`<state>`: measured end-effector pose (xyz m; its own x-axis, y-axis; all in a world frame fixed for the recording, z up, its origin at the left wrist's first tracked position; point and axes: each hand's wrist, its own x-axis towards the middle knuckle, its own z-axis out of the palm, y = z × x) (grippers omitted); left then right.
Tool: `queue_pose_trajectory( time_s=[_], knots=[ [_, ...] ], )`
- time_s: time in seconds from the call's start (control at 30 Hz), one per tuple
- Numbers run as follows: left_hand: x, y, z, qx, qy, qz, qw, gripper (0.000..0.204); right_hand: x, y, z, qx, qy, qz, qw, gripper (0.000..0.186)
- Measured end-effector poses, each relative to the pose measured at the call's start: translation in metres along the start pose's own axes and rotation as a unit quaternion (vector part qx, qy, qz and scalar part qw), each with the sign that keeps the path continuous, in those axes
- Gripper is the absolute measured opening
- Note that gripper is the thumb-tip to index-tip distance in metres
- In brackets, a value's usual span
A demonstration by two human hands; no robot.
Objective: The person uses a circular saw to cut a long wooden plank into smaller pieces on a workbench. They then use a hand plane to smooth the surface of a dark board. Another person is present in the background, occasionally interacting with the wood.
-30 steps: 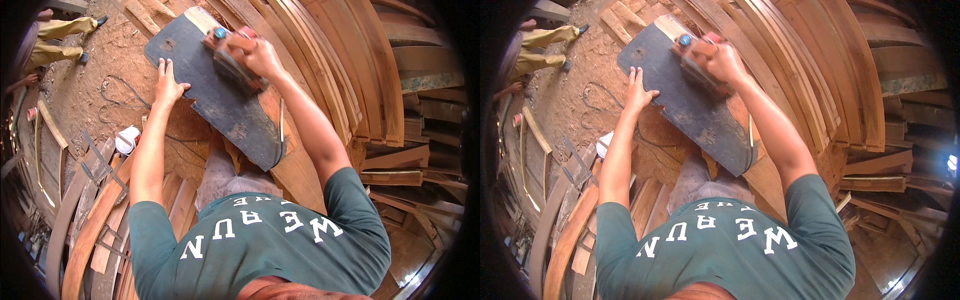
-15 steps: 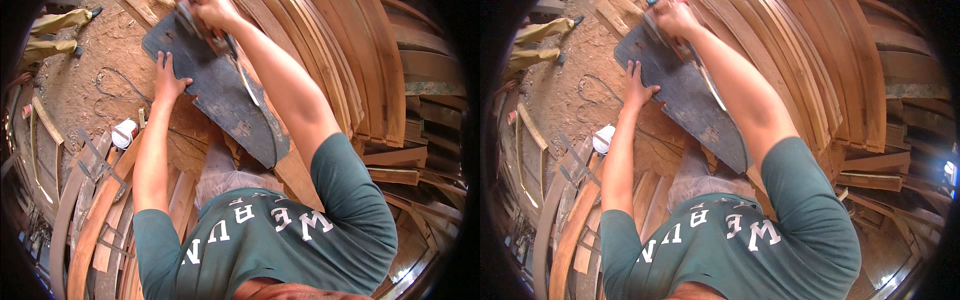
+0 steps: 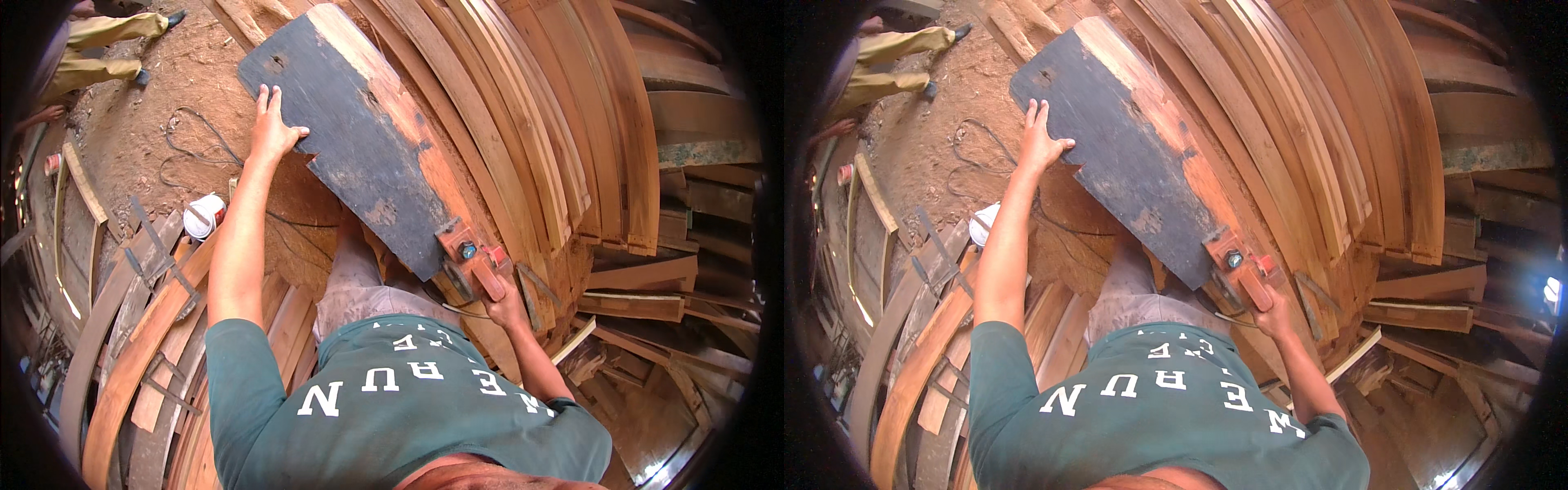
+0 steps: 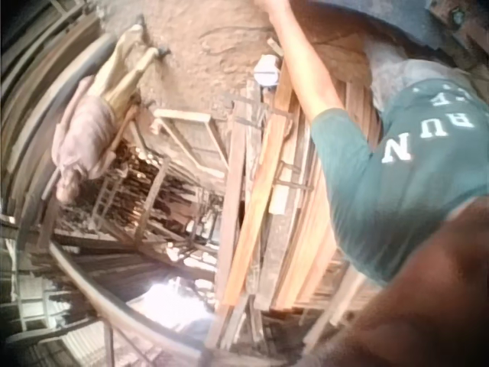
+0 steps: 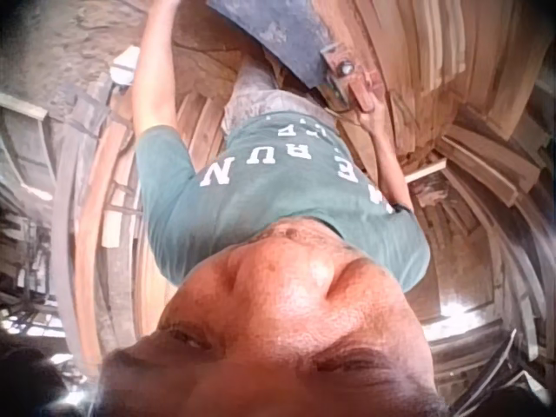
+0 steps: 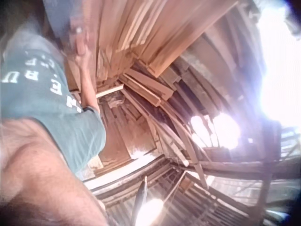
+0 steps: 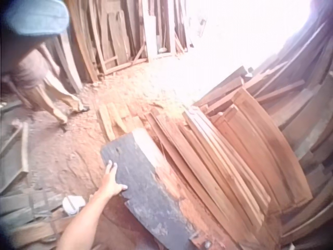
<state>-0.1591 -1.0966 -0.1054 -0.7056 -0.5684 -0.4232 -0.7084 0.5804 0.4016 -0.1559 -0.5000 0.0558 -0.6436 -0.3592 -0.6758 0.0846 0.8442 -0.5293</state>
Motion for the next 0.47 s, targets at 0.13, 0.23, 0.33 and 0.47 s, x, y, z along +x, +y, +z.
queue_pose_trajectory(
  time_s=[0.13,0.23,0.33,0.47],
  knots=[
    [-0.003,0.004,-0.002,0.035,-0.008,-0.009,0.999,0.120,0.029,-0.021,0.006,0.003,-0.002,-0.013,1.000,0.028],
    [-0.003,0.007,-0.004,0.031,-0.021,-0.022,0.999,0.122,0.089,-0.080,0.014,0.060,0.030,-0.103,0.992,0.028],
    [-0.003,0.001,-0.002,0.037,-0.012,-0.017,0.999,0.122,0.152,-0.130,0.021,0.033,0.021,-0.143,0.989,0.030],
    [-0.004,0.012,-0.012,0.035,-0.070,-0.057,0.995,0.124,0.223,-0.212,0.026,-0.012,-0.009,-0.153,0.988,0.032]
  ],
)
